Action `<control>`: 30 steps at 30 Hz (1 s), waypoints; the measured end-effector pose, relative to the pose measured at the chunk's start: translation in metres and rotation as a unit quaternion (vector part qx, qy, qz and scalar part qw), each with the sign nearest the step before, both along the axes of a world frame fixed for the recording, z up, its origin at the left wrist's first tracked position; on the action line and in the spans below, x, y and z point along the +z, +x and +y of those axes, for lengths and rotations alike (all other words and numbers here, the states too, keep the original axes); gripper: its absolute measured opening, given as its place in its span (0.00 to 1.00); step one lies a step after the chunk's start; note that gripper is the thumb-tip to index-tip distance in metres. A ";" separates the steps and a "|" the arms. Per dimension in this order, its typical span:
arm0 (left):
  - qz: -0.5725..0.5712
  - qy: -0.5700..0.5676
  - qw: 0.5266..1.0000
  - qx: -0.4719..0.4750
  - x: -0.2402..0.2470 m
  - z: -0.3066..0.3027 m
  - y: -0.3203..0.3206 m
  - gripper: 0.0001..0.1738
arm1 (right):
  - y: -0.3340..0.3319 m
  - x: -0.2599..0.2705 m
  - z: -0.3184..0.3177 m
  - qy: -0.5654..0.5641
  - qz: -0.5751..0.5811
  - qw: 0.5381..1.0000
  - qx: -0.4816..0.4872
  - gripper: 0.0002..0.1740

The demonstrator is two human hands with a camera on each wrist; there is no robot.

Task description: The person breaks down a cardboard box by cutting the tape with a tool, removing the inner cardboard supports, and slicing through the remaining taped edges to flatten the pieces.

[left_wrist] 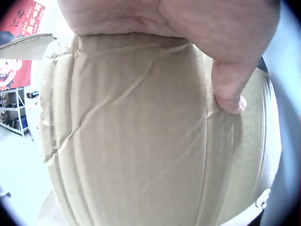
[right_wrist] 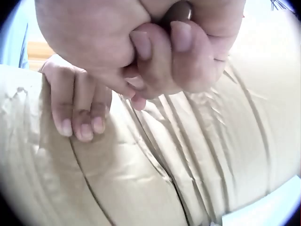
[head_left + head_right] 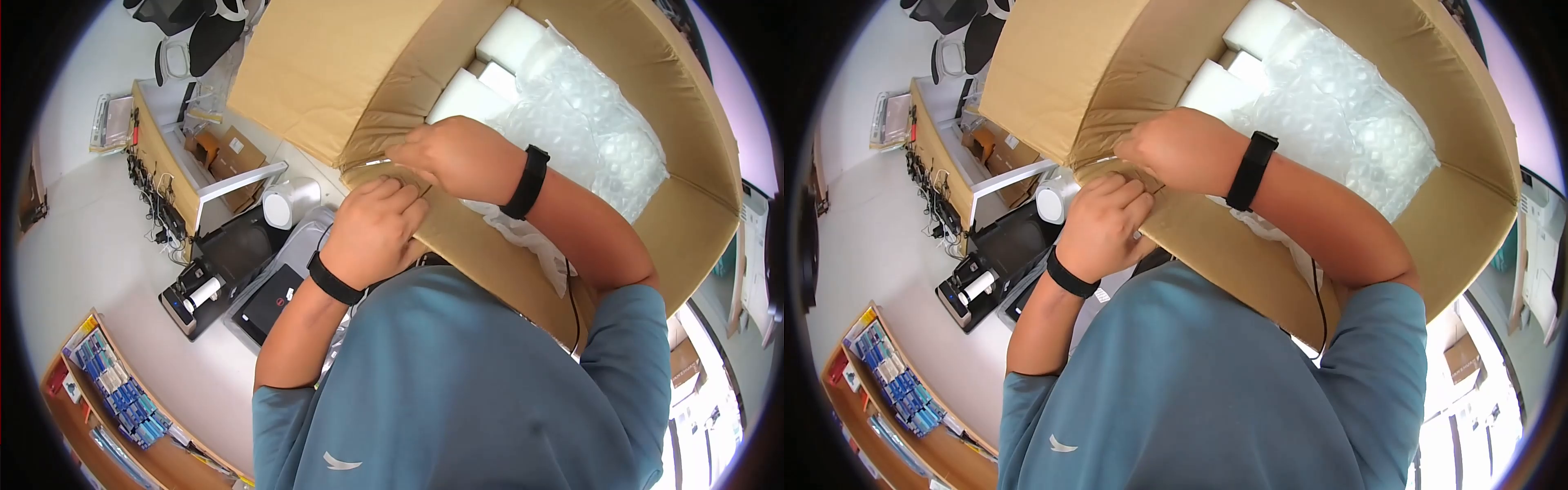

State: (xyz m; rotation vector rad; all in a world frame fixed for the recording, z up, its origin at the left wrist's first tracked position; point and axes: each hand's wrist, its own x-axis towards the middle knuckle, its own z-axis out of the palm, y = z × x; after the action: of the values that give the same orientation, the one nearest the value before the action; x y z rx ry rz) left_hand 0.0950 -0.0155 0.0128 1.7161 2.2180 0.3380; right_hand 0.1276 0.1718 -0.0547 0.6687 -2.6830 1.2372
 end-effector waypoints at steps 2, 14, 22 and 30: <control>-0.006 0.025 1.000 0.016 -0.002 0.002 0.002 0.17 | 0.003 -0.001 -0.002 0.007 -0.040 0.999 -0.007 0.07; 0.009 -0.018 1.000 0.009 0.002 0.005 0.003 0.18 | 0.008 -0.024 -0.011 0.052 -0.049 0.996 -0.045 0.10; 0.009 -0.037 0.999 0.007 0.005 0.007 0.003 0.17 | 0.009 -0.031 -0.012 0.060 -0.086 0.993 -0.049 0.12; 0.007 -0.044 0.999 0.011 0.017 0.011 0.005 0.22 | 0.011 -0.048 -0.009 0.050 -0.085 0.993 -0.059 0.13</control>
State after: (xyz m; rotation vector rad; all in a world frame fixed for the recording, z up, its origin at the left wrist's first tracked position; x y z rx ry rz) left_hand 0.0996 -0.0049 0.0298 1.6556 2.2278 0.2304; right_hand 0.1390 0.1625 -0.1028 0.4253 -2.8920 1.1877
